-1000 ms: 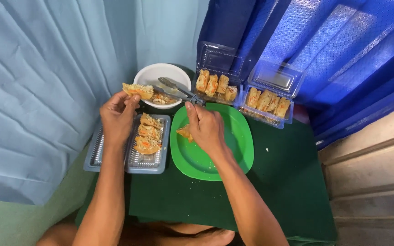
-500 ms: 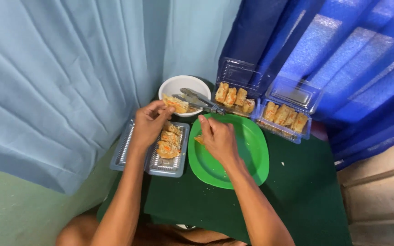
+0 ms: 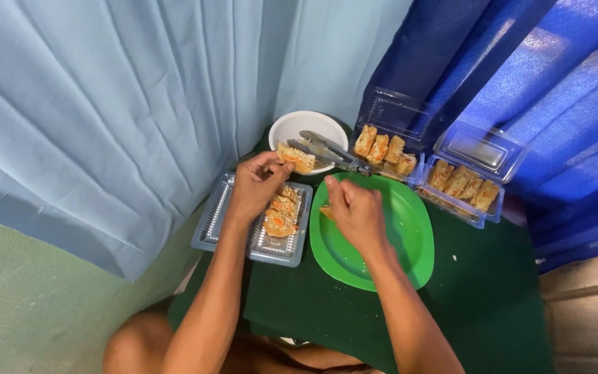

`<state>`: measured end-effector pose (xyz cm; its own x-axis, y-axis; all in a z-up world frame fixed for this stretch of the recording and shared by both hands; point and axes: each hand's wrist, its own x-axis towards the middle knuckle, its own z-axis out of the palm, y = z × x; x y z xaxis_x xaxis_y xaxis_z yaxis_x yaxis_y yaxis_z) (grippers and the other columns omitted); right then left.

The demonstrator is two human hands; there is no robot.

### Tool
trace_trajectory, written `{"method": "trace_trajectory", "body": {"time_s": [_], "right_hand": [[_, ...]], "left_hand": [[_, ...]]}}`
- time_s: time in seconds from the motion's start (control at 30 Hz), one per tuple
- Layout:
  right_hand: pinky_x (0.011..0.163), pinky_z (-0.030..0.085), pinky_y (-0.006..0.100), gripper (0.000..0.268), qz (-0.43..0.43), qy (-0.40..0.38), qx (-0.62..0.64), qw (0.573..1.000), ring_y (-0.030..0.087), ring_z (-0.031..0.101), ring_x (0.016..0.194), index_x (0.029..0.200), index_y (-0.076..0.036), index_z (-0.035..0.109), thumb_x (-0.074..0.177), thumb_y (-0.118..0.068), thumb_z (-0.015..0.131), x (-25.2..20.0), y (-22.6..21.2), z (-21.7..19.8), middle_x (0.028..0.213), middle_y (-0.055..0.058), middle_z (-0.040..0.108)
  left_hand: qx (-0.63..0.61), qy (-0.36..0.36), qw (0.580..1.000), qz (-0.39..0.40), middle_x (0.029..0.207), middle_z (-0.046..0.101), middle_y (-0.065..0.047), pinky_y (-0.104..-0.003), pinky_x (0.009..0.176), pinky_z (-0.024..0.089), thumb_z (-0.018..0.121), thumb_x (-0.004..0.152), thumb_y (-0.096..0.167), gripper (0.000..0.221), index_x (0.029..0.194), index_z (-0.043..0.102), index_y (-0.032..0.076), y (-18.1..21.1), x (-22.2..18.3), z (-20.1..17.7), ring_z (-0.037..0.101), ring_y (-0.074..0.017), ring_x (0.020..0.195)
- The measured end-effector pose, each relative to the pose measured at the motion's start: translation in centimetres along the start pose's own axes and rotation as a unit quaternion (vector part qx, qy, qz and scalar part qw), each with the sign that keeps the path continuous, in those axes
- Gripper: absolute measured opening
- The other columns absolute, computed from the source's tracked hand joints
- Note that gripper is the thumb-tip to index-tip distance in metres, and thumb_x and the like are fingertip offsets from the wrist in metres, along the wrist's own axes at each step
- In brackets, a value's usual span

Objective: Preparing and packing fried food items by adding a vegetable filling using tongs and placing them into plastic containers.

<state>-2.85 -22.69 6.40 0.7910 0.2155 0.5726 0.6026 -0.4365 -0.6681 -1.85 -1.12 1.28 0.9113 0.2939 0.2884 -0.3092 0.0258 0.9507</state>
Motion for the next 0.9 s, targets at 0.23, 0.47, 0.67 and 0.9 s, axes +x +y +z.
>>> {"method": "trace_trajectory", "body": {"time_s": [0.23, 0.47, 0.67, 0.9], "right_hand": [[0.069, 0.056, 0.05, 0.016, -0.054, -0.05, -0.015, 0.997, 0.045, 0.07, 0.08, 0.11, -0.006, 0.072, 0.099, -0.004, 0.06, 0.0, -1.7, -0.5, 0.08, 0.023, 0.071], [0.052, 0.042, 0.034, 0.017, 0.005, -0.061, -0.009, 0.998, 0.021, 0.052, 0.046, 0.08, -0.009, 0.072, 0.097, -0.014, 0.072, -0.2, -0.7, -0.6, 0.046, 0.007, 0.055], [0.063, 0.053, 0.039, 0.019, -0.064, -0.077, 0.001, 0.995, 0.029, 0.065, 0.06, 0.115, -0.011, 0.073, 0.098, -0.005, 0.066, -0.8, -0.8, -0.1, 0.067, 0.011, 0.07], [0.056, 0.05, 0.038, 0.024, -0.083, -0.116, 0.024, 0.989, 0.025, 0.058, 0.054, 0.116, -0.01, 0.073, 0.094, -0.002, 0.07, -1.5, -1.4, 0.7, 0.073, 0.01, 0.07]], "left_hand": [[-0.013, 0.004, 1.0, 0.008, 0.066, 0.07, -0.006, -0.021, 0.058, 0.052, 0.084, 0.086, 0.011, 0.022, 0.107, 0.078, 0.005, -0.6, 0.2, -0.2, 0.06, -0.006, 0.059], [0.006, -0.003, 1.0, 0.016, 0.067, 0.069, -0.007, -0.025, 0.062, 0.054, 0.083, 0.087, 0.013, 0.021, 0.105, 0.077, 0.003, 0.9, -0.2, 0.1, 0.061, -0.009, 0.065], [0.028, -0.003, 0.999, 0.026, 0.07, 0.071, -0.005, -0.026, 0.067, 0.055, 0.083, 0.088, 0.015, 0.02, 0.103, 0.077, 0.004, 3.1, -1.0, -1.0, 0.062, -0.0093, 0.07], [0.033, -0.016, 0.999, 0.014, 0.079, 0.074, -0.003, -0.021, 0.07, 0.055, 0.085, 0.085, 0.011, 0.025, 0.107, 0.077, 0.004, 4.9, -5.3, -3.5, 0.062, -0.0059, 0.074]]}}
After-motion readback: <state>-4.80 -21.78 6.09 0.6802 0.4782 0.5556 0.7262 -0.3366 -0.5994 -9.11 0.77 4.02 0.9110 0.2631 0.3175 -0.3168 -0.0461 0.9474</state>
